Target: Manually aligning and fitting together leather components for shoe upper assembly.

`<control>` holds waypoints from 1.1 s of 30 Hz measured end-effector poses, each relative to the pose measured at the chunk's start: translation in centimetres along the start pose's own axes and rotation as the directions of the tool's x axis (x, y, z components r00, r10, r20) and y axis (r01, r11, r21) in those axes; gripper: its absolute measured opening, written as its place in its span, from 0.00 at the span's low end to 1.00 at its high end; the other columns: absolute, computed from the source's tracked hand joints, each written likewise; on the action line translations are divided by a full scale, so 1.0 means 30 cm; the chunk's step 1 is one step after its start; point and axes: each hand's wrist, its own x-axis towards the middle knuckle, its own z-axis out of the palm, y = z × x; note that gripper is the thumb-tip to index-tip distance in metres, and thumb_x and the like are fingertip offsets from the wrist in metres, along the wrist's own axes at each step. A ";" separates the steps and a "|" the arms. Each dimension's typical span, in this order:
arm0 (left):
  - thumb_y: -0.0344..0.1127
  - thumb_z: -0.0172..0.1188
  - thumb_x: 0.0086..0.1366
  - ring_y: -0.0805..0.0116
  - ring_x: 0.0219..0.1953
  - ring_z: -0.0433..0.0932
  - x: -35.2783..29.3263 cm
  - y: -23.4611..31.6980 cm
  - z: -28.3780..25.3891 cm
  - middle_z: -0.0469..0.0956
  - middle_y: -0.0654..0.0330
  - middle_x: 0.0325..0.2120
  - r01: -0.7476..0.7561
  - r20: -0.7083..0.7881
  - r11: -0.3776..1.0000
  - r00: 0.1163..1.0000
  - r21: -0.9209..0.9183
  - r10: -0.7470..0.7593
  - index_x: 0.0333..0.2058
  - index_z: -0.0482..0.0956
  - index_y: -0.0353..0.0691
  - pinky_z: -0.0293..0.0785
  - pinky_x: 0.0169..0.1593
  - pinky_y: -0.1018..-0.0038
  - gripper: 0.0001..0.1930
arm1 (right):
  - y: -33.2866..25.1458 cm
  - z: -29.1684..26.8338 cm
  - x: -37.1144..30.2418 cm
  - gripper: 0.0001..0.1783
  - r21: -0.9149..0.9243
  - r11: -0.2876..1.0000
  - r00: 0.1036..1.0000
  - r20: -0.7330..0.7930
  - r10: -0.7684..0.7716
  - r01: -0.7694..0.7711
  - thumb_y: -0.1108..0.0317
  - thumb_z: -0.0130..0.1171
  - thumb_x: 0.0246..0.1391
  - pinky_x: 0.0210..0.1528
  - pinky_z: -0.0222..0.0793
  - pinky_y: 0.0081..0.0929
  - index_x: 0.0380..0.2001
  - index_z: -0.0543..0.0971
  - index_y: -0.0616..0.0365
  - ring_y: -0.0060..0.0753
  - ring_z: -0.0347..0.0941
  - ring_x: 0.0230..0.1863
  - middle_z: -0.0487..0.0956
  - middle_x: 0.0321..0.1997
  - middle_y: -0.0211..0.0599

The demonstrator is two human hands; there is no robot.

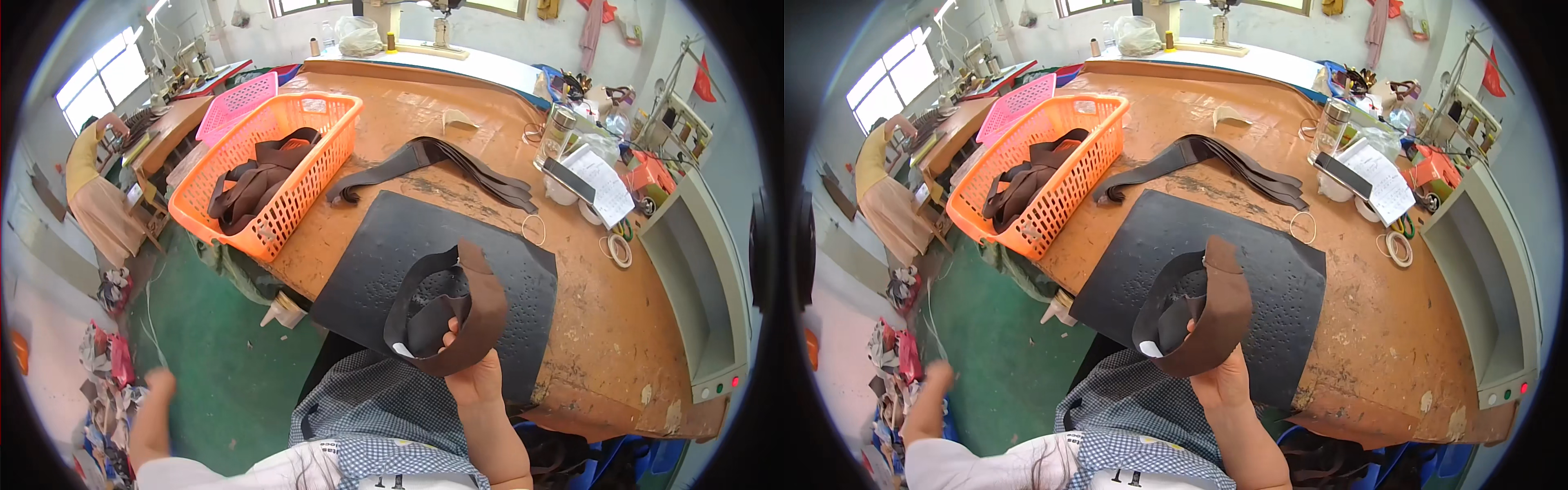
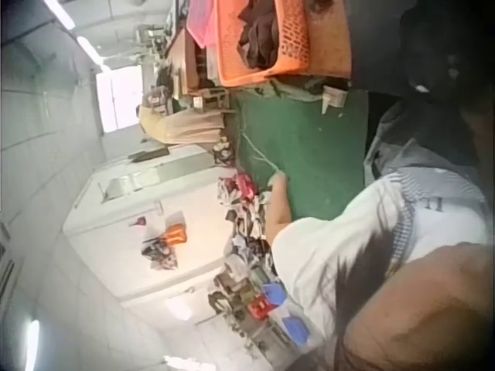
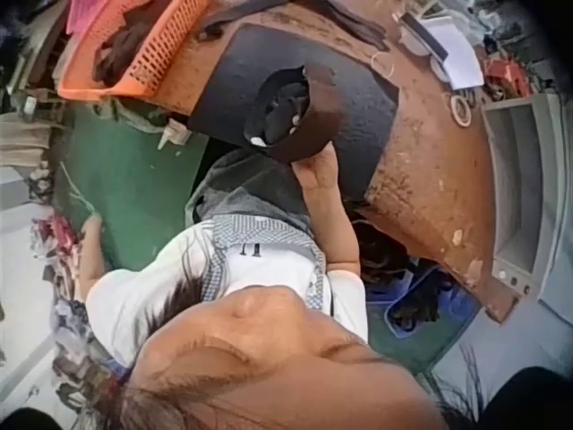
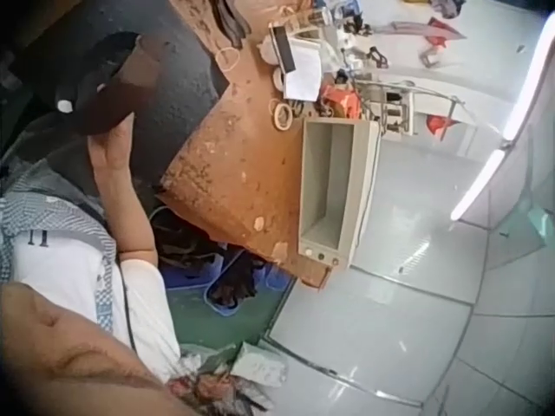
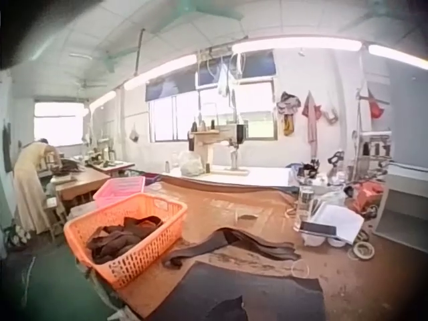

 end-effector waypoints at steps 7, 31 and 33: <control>0.38 0.64 0.60 0.51 0.36 0.83 -1.040 0.550 -0.802 0.82 0.51 0.31 -0.832 -0.734 0.339 0.551 -0.440 0.397 0.35 0.83 0.41 0.77 0.35 0.60 0.09 | 0.014 0.004 0.009 0.16 -0.006 0.999 0.998 0.047 0.036 -0.036 0.74 0.61 0.55 0.37 0.75 0.25 0.48 0.77 0.63 0.27 0.73 0.35 0.77 0.45 0.41; 0.25 0.66 0.62 0.78 0.40 0.77 -1.298 0.760 -1.261 0.80 0.62 0.35 -0.400 -0.825 -0.746 0.047 -0.532 0.564 0.48 0.77 0.32 0.74 0.49 0.77 0.15 | 0.023 -0.038 -0.072 0.31 -0.218 0.973 0.998 -0.013 0.069 -0.070 0.67 0.69 0.52 0.59 0.74 0.38 0.58 0.70 0.55 0.35 0.74 0.58 0.76 0.57 0.35; 0.26 0.66 0.62 0.78 0.41 0.78 -1.292 0.770 -1.263 0.80 0.62 0.36 -0.429 -0.809 -0.727 0.015 -0.536 0.588 0.50 0.77 0.32 0.75 0.49 0.78 0.18 | 0.015 -0.056 -0.075 0.31 -0.234 0.969 0.997 0.003 0.079 -0.076 0.68 0.68 0.52 0.59 0.74 0.39 0.58 0.70 0.56 0.36 0.74 0.57 0.76 0.56 0.36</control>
